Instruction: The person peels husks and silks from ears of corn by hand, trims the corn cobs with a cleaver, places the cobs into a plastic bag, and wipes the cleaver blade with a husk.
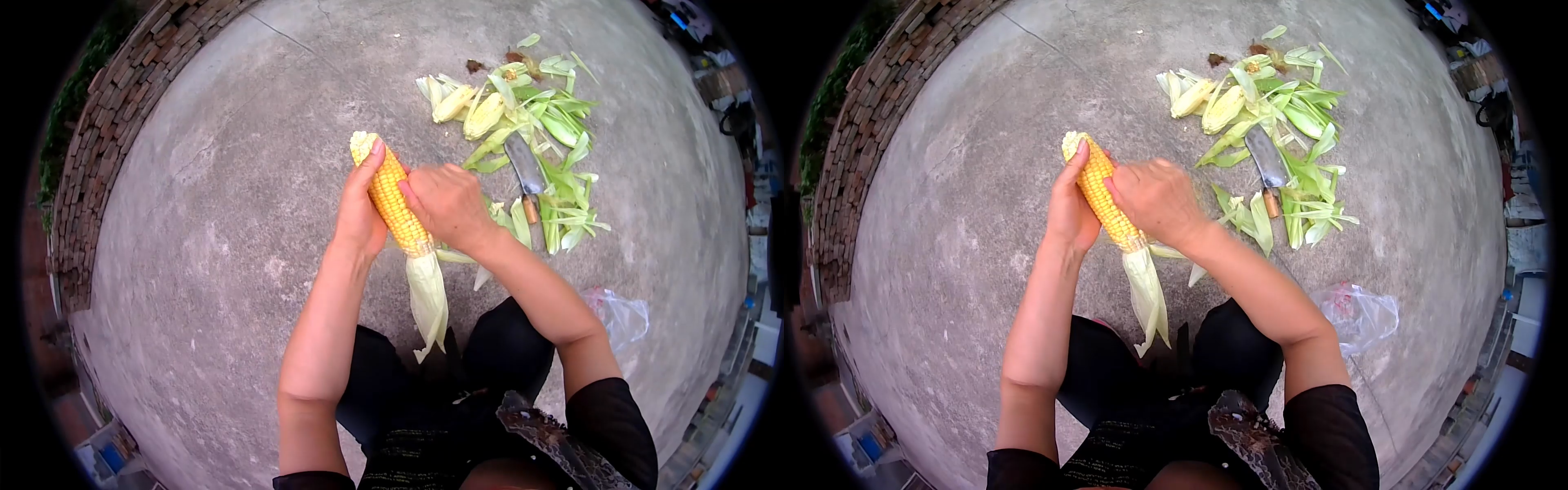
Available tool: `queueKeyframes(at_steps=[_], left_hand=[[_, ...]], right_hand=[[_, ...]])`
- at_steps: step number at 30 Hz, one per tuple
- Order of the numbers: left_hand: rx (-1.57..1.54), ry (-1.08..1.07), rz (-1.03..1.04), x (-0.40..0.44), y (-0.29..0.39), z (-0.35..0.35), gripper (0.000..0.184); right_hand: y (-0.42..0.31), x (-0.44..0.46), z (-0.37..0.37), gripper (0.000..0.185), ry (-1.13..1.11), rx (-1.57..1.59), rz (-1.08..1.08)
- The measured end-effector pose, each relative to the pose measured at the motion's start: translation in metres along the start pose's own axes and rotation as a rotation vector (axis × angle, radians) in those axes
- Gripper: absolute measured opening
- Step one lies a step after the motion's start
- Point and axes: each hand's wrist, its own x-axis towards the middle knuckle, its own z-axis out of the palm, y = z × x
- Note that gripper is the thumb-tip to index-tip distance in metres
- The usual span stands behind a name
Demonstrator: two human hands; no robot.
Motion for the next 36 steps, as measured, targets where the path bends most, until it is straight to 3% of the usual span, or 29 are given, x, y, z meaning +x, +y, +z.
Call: queueKeyframes(at_steps=[2,3,5,6,8,9,11,12,14,15,18,20,22,24,26,27,29,34,36], left_hand=[[-0.1,-0.033,-0.076,-0.003,0.006,0.002,0.039],[-0.117,-0.053,-0.059,-0.005,0.007,0.003,0.042],[-0.129,-0.094,-0.031,-0.006,0.009,0.002,0.043],[-0.141,-0.135,-0.007,-0.007,0.01,0.002,0.044],[-0.148,-0.142,0.002,-0.007,0.009,0.0,0.045],[-0.156,-0.149,0.014,-0.007,0.008,-0.002,0.046],[-0.171,-0.157,0.055,-0.006,0.006,-0.003,0.046],[-0.185,-0.166,0.097,-0.005,0.006,-0.003,0.046],[-0.19,-0.129,0.151,-0.005,0.007,-0.005,0.047],[-0.196,-0.091,0.203,-0.005,0.006,-0.005,0.047],[-0.083,0.025,0.257,-0.007,0.004,0.007,0.048],[0.029,0.006,0.163,-0.008,-0.003,0.009,0.05],[0.324,-0.003,0.143,-0.014,-0.013,0.018,0.047],[0.321,-0.001,0.14,-0.013,-0.013,0.019,0.05],[0.328,0.079,0.202,-0.01,-0.009,0.014,0.051],[0.23,0.093,0.2,-0.007,-0.005,0.012,0.05],[0.192,0.127,0.268,0.0,-0.004,0.004,0.049],[-0.007,0.181,0.447,0.013,0.012,-0.014,0.044],[0.046,0.194,0.485,0.014,0.02,-0.022,0.046]], right_hand=[[0.014,-0.001,-0.004,0.025,0.036,-0.125,0.216],[0.016,-0.003,-0.007,0.025,0.036,-0.125,0.215],[0.02,-0.005,-0.01,0.025,0.03,0.05,0.555],[0.018,-0.007,-0.009,0.025,0.03,0.051,0.556],[0.013,-0.013,-0.006,0.036,0.045,0.453,0.731],[0.013,-0.014,-0.006,0.036,0.046,0.453,0.733],[0.012,-0.015,-0.007,0.056,-0.199,1.004,0.842],[0.01,-0.015,-0.008,0.056,-0.198,1.005,0.841],[0.002,-0.018,-0.014,0.07,-0.598,0.761,0.721],[0.001,-0.019,-0.014,0.072,-0.586,0.794,0.618],[-0.004,-0.007,-0.028,0.069,-0.576,0.754,0.626],[-0.01,-0.011,-0.021,0.068,-0.44,0.743,0.684],[-0.008,-0.016,-0.013,0.065,-0.19,0.403,0.613],[-0.002,-0.019,-0.013,0.057,-0.18,0.327,0.55],[0.002,-0.02,-0.01,0.043,0.003,0.354,0.504],[0.006,-0.019,-0.014,0.043,0.002,0.355,0.505],[0.016,-0.014,-0.028,0.032,-0.105,0.314,0.722],[0.042,-0.031,-0.019,0.029,-0.241,0.297,0.765],[0.063,-0.049,-0.01,0.026,0.072,-0.257,0.418]])
